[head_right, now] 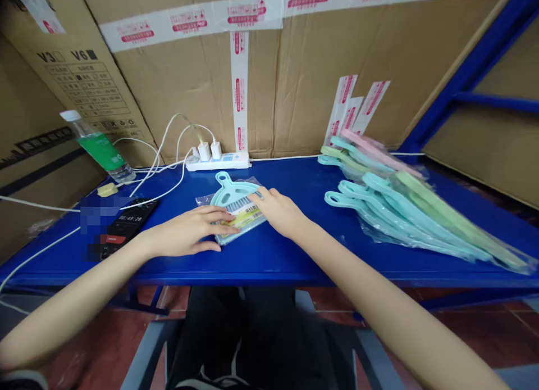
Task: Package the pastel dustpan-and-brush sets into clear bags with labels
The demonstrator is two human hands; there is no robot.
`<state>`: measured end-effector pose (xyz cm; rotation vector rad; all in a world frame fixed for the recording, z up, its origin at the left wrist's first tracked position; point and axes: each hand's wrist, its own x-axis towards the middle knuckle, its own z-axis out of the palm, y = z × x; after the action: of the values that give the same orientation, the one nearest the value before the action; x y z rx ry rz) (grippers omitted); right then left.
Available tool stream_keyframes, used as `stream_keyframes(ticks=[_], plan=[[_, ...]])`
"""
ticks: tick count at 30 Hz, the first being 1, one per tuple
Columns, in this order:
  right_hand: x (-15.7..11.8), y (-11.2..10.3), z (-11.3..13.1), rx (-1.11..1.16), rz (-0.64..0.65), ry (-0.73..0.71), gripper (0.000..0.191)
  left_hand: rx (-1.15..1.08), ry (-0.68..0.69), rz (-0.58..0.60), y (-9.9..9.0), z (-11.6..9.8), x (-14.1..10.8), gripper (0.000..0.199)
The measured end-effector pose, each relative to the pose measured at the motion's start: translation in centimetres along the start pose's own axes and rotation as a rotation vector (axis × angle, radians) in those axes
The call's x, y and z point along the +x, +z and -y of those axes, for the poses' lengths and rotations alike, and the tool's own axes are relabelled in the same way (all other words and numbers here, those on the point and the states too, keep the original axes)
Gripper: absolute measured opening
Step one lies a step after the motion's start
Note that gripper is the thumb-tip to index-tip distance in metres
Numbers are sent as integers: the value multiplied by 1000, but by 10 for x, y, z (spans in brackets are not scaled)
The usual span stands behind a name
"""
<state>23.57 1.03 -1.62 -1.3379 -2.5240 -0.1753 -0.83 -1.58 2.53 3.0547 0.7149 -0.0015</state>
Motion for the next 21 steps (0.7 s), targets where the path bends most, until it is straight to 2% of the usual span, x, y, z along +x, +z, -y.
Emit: stream_keyframes(ticks=[5, 9, 11, 14, 18, 21], plan=[[30, 7, -10, 31, 39, -41, 60, 214, -132, 91, -4, -9, 21, 41], [55, 11, -14, 88, 39, -69, 64, 287, -232, 130, -4, -19, 34, 41], [67, 7, -15, 116, 20, -81, 60, 298, -293, 117, -2, -20, 40, 41], [79, -4, -18, 125, -36, -60, 44, 313, -395, 77, 3, -16, 47, 41], [71, -14, -20, 86, -43, -26, 19, 339, -500, 29, 12, -6, 53, 40], [51, -10, -18, 29, 14, -33, 14, 353, -576, -4, 20, 1, 54, 42]])
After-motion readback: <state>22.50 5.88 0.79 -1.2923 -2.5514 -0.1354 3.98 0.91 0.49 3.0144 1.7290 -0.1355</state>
